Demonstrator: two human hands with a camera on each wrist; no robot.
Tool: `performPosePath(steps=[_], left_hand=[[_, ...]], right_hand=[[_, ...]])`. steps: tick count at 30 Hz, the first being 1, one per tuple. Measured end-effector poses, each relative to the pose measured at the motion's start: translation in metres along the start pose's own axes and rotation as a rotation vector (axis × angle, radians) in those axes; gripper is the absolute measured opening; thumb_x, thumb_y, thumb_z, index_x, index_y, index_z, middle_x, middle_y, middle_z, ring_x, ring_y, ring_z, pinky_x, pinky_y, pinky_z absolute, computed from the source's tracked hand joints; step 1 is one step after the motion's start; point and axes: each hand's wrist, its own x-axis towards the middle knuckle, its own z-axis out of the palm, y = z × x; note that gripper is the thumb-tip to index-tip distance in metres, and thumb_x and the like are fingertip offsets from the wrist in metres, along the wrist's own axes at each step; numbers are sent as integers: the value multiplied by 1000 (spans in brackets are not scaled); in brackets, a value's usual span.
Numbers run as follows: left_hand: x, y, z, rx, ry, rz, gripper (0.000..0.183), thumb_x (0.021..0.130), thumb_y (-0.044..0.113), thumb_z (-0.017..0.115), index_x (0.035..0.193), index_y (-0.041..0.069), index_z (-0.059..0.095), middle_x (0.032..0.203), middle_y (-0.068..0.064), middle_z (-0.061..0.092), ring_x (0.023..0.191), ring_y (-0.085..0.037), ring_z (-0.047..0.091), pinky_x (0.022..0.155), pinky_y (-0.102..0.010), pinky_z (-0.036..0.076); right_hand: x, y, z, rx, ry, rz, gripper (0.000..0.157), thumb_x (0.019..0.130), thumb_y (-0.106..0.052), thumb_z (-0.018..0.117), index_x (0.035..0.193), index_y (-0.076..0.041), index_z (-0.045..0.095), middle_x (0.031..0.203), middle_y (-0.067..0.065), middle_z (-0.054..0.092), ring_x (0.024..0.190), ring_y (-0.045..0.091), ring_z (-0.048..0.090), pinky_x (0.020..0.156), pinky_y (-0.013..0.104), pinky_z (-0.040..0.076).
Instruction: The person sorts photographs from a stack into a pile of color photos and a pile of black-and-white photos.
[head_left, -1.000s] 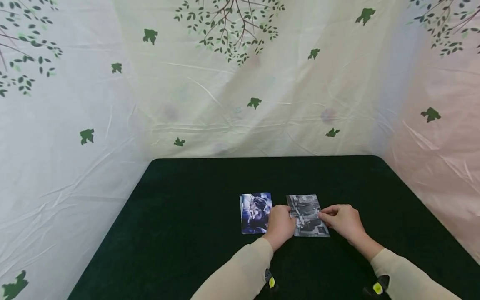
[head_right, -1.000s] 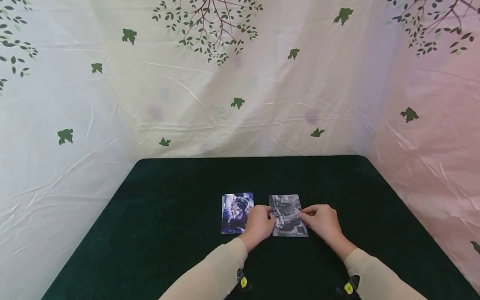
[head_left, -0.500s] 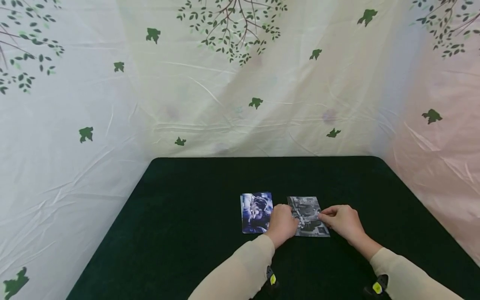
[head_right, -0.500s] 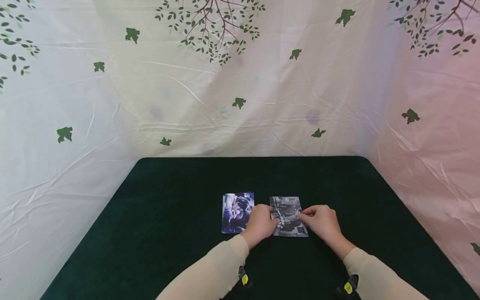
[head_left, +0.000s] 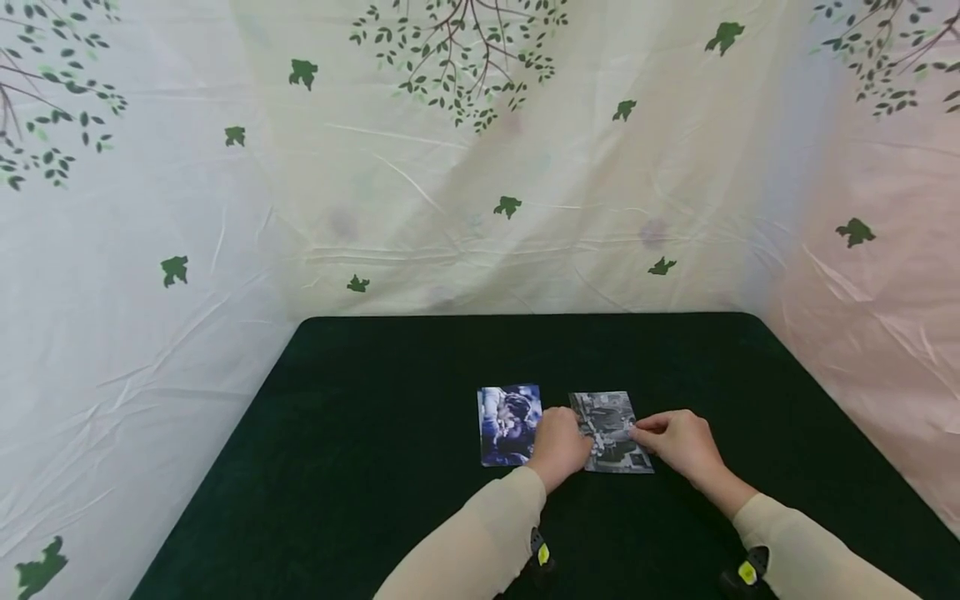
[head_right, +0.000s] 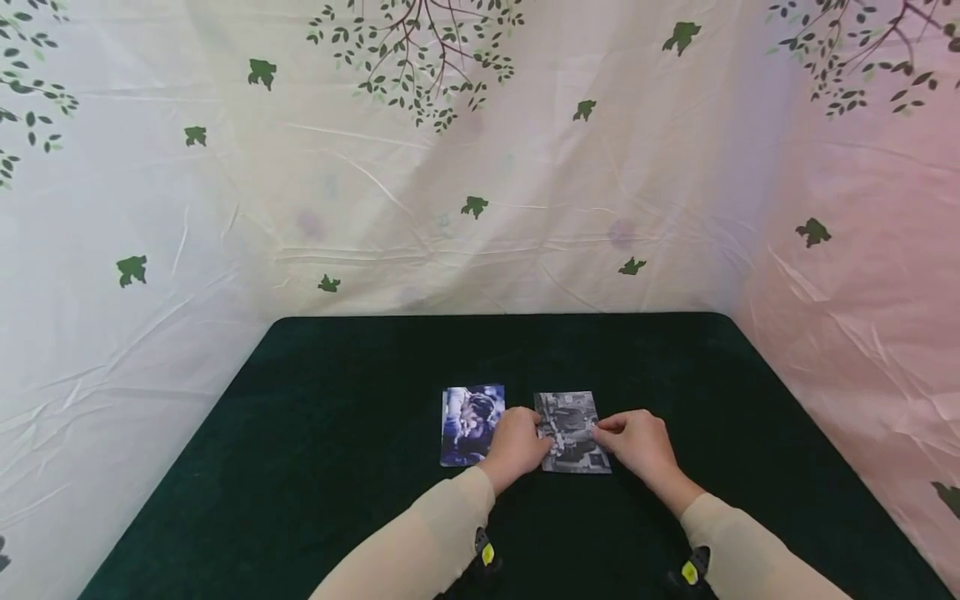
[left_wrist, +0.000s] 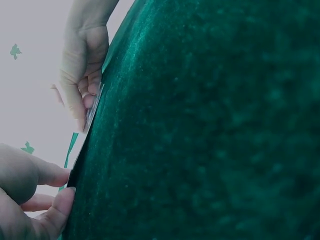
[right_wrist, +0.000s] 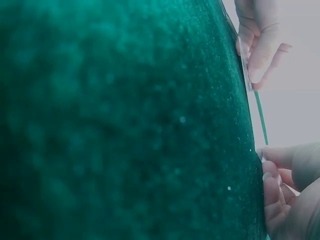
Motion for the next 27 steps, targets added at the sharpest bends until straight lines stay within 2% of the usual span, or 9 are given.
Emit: performPosePath(steps=[6,10,17,25,27], left_hand=[[1,-3,0,-13,6,-15,15,83,16,74,79,2,70,76,-5,62,62,-13,51,55,-29,45],[2,-3,0,-18,5,-11,16,84,16,74,74,4,68,69,-2,58,58,-11,48,51,-27,42],[0,-2,1,12,-6,-2,16,86,18,72,79,4,69,77,-3,62,62,-11,50,56,-27,44],[0,-1,3,5,-4,5,16,85,17,72,78,4,68,73,-2,60,60,-11,50,53,-26,43],[1,-1,4,16,-1,11,15,85,17,73,80,3,69,78,-4,63,63,-11,52,56,-27,45]], right_hand=[[1,-1,2,-43,1,-36,25,86,-28,72,105,-11,74,104,11,71,83,16,64,64,31,49],[1,-2,2,-28,0,-9,26,87,-28,71,106,-11,74,101,10,71,76,15,63,60,31,48],[0,-3,3,-28,5,3,26,88,-27,70,107,-10,74,99,9,71,68,14,59,55,32,45],[-2,-2,2,-31,15,-6,24,88,-25,71,106,-9,74,99,10,71,69,14,60,56,32,46],[-2,0,2,-37,21,-9,24,88,-24,71,105,-9,74,99,10,71,71,14,60,57,31,46]])
